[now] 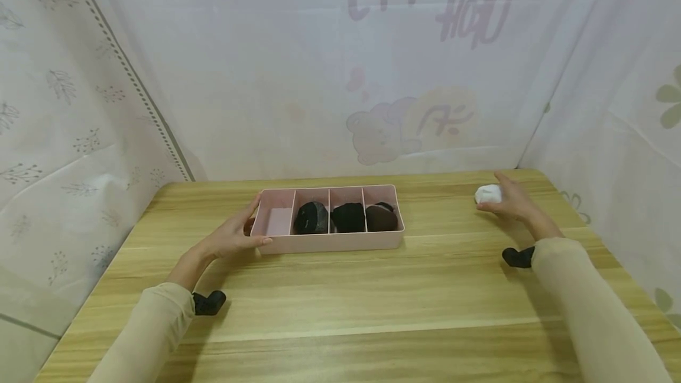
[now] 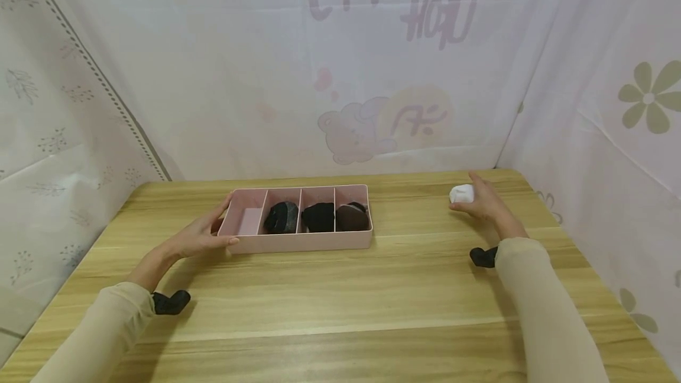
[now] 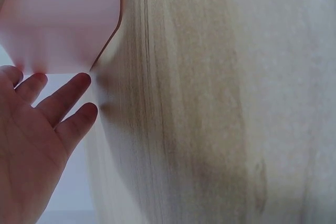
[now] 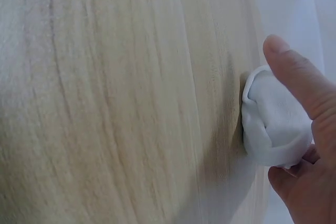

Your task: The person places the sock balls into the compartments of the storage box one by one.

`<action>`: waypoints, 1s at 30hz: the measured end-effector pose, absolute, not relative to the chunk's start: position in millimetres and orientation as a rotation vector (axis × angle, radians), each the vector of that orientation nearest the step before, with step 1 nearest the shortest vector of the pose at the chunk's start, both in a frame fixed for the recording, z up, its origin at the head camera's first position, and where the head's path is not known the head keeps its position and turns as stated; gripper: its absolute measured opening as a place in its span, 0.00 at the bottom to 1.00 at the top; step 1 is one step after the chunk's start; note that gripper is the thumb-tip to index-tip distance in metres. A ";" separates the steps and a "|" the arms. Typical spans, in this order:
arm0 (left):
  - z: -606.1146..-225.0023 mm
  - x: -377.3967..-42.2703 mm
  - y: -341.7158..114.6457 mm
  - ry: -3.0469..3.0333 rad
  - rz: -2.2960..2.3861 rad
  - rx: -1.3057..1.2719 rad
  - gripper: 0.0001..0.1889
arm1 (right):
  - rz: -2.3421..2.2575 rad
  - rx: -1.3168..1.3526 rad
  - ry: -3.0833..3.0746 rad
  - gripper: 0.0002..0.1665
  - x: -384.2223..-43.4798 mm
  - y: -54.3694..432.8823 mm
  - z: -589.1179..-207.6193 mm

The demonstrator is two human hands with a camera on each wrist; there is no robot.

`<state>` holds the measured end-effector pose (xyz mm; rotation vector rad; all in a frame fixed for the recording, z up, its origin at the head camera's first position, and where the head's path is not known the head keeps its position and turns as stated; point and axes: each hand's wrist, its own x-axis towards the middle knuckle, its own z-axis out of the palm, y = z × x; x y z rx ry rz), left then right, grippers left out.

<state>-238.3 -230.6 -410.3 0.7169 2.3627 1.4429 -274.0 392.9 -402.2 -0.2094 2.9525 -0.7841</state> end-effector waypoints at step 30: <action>-410.0 -238.7 -229.5 2.363 1.459 0.746 0.54 | -0.621 -0.297 3.105 0.43 -271.8 388.7 -409.6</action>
